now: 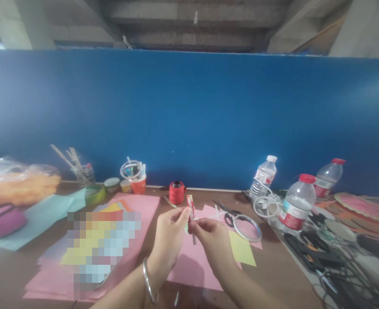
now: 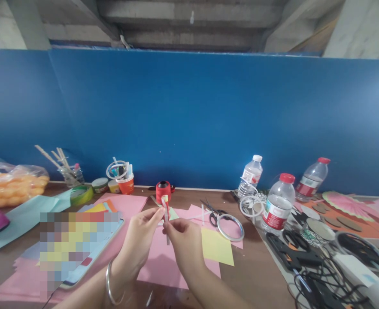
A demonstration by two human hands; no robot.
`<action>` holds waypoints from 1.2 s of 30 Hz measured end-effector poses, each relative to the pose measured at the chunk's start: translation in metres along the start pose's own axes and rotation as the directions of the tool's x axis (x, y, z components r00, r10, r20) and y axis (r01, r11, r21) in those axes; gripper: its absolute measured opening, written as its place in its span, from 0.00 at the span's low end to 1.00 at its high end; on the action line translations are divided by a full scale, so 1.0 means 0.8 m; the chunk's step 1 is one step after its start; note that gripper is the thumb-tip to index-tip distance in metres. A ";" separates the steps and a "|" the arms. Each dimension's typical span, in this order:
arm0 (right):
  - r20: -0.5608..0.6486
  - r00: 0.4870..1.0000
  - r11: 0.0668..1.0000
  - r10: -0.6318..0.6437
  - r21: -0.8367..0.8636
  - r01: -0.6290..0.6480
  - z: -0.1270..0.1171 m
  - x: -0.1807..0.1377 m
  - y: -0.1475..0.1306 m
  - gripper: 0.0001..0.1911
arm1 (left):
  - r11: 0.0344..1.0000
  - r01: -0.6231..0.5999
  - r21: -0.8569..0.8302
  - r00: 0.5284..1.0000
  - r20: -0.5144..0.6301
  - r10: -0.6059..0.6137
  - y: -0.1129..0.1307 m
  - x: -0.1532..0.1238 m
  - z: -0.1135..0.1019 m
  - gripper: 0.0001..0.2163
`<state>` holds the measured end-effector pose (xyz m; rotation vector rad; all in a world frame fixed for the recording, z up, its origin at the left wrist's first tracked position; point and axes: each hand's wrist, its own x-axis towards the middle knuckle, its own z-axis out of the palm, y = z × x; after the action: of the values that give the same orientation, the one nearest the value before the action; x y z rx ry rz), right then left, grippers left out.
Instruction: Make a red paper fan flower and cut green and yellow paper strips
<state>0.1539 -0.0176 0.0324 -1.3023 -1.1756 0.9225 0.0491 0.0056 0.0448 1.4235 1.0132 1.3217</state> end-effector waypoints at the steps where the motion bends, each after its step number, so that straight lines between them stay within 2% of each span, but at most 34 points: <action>1: 0.000 1.000 1.000 0.002 -0.005 -0.002 0.000 0.000 0.000 0.11 | 1.000 0.002 -0.030 1.000 0.009 -0.002 0.001 0.000 0.000 0.11; 6: 0.023 1.000 1.000 -0.006 -0.004 0.006 0.003 -0.003 0.002 0.13 | 0.988 0.042 -0.150 0.999 0.030 -0.038 0.003 0.001 0.002 0.12; 13: 0.025 0.999 0.999 -0.027 -0.040 0.028 0.003 -0.002 0.006 0.14 | 1.000 0.010 -0.021 1.000 -0.024 -0.011 0.005 0.005 -0.001 0.13; 25: 0.037 0.998 0.998 -0.053 -0.020 0.054 0.000 -0.002 0.007 0.15 | 1.000 -0.002 0.007 1.000 0.019 0.002 0.004 0.005 -0.006 0.13; 36: 0.047 0.998 0.998 -0.046 -0.040 0.048 -0.001 -0.001 0.008 0.14 | 1.000 0.004 -0.004 1.000 -0.004 -0.004 0.014 0.003 -0.005 0.12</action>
<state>0.1552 -0.0180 0.0259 -1.2870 -1.2614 0.9020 0.0448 0.0052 0.0566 1.4155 1.0146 1.3240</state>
